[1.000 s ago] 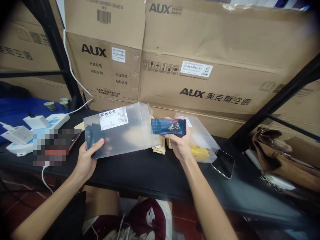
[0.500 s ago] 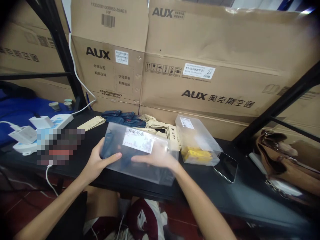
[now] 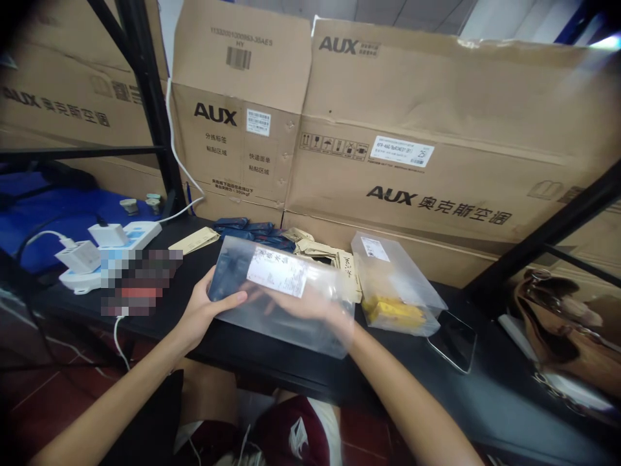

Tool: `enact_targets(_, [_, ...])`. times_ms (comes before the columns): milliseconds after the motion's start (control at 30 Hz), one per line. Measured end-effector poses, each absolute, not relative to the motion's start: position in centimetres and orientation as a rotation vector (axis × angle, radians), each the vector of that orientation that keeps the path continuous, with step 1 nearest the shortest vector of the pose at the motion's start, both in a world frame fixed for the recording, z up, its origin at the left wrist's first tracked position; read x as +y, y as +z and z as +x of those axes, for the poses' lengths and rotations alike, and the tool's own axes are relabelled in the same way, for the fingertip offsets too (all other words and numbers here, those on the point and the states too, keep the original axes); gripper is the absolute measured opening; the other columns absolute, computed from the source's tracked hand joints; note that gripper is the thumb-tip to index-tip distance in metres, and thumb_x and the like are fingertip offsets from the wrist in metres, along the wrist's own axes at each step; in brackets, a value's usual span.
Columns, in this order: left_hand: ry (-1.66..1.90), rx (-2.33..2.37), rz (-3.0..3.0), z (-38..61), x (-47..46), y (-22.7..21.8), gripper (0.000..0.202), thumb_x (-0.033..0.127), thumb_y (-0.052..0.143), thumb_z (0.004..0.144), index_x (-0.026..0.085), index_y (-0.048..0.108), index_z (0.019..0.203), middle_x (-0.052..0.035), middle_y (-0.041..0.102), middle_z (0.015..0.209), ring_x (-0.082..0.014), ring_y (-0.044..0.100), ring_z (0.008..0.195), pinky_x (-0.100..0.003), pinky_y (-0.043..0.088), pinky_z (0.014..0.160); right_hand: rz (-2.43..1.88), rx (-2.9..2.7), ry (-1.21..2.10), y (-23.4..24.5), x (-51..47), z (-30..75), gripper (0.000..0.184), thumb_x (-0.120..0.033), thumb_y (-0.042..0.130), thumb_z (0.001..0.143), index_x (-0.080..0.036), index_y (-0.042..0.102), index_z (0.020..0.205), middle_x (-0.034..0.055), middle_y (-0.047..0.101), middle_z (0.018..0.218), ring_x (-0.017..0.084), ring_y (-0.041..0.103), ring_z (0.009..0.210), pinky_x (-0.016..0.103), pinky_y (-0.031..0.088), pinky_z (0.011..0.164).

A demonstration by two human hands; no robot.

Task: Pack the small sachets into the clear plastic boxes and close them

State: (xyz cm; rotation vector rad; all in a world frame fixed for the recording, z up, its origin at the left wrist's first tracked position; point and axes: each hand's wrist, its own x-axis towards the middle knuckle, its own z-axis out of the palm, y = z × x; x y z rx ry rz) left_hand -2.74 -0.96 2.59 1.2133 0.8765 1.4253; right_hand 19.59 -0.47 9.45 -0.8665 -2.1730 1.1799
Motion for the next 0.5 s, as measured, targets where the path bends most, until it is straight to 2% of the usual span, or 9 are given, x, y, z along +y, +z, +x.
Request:
enact_targets(67, [1.459, 0.913, 1.003, -2.7, -0.8, 2.6, 0.061, 0.042, 0.102, 0.064, 0.018, 0.075, 0.112, -0.0084, 0.079, 0.103, -0.0259, 0.077, 0.086, -0.035, 0.061, 0.078, -0.847, -2.007, 1.197, 11.1, 0.1, 20.6, 0.036, -0.051, 0.058, 0.107, -0.025, 0.075, 0.124, 0.0088, 0.083, 0.105, 0.023, 0.081, 0.085, 0.037, 0.07, 0.069])
enact_targets(133, [1.59, 0.912, 0.778, -2.7, -0.6, 2.7, 0.06, 0.041, 0.103, 0.063, 0.017, 0.075, 0.11, -0.0081, 0.079, 0.103, -0.0232, 0.076, 0.078, -0.033, 0.061, 0.07, -0.839, -1.719, 0.951, 12.6, 1.5, 21.7, 0.025, -0.042, 0.07, 0.1, -0.023, 0.077, 0.116, 0.0062, 0.083, 0.093, 0.02, 0.079, 0.072, 0.033, 0.067, 0.064])
enact_targets(200, [1.796, 0.862, 0.574, -2.8, -0.3, 3.0, 0.057, 0.038, 0.101, 0.065, 0.02, 0.075, 0.112, -0.0071, 0.078, 0.11, -0.0219, 0.076, 0.084, -0.033, 0.063, 0.073, -0.801, -1.371, 0.634, 13.0, 3.5, 22.7, 0.013, -0.032, 0.071, 0.093, -0.022, 0.076, 0.101, 0.0038, 0.081, 0.084, 0.018, 0.076, 0.065, 0.031, 0.065, 0.061])
enact_targets(267, [1.933, 0.8, 0.416, -3.0, -0.1, 3.3, 0.05, 0.039, 0.097, 0.071, 0.023, 0.075, 0.114, -0.0056, 0.076, 0.117, -0.0216, 0.075, 0.095, -0.032, 0.065, 0.076, -0.819, -1.211, 0.462, 12.2, 5.6, 23.1, 0.009, -0.028, 0.065, 0.09, -0.022, 0.072, 0.093, 0.0026, 0.079, 0.078, 0.018, 0.075, 0.064, 0.032, 0.064, 0.062])
enact_targets(333, [1.959, 0.776, 0.339, -3.2, 0.1, 3.4, 0.046, 0.041, 0.092, 0.078, 0.025, 0.075, 0.117, -0.0055, 0.074, 0.12, -0.0223, 0.073, 0.101, -0.032, 0.066, 0.074, -0.957, -1.425, 0.383, 10.5, 7.4, 23.0, 0.012, -0.026, 0.061, 0.09, -0.021, 0.071, 0.095, 0.0059, 0.08, 0.086, 0.021, 0.078, 0.075, 0.036, 0.066, 0.069])
enact_targets(400, [1.934, 0.786, 0.326, -3.4, 0.1, 3.4, 0.045, 0.043, 0.09, 0.08, 0.025, 0.075, 0.118, -0.007, 0.074, 0.121, -0.0231, 0.073, 0.1, -0.032, 0.066, 0.07, -1.088, -1.792, 0.27, 8.8, 8.8, 22.2, 0.02, -0.022, 0.058, 0.088, -0.019, 0.073, 0.102, 0.0119, 0.082, 0.104, 0.027, 0.079, 0.096, 0.045, 0.066, 0.087])
enact_targets(500, [1.908, 0.801, 0.361, -3.3, 0.1, 3.4, 0.049, 0.044, 0.09, 0.079, 0.024, 0.075, 0.121, -0.0085, 0.074, 0.125, -0.0232, 0.073, 0.097, -0.032, 0.065, 0.069, -1.106, -2.145, 0.186, 7.5, 10.5, 20.6, 0.034, -0.011, 0.061, 0.077, -0.018, 0.076, 0.107, 0.014, 0.08, 0.121, 0.033, 0.072, 0.117, 0.055, 0.053, 0.112])
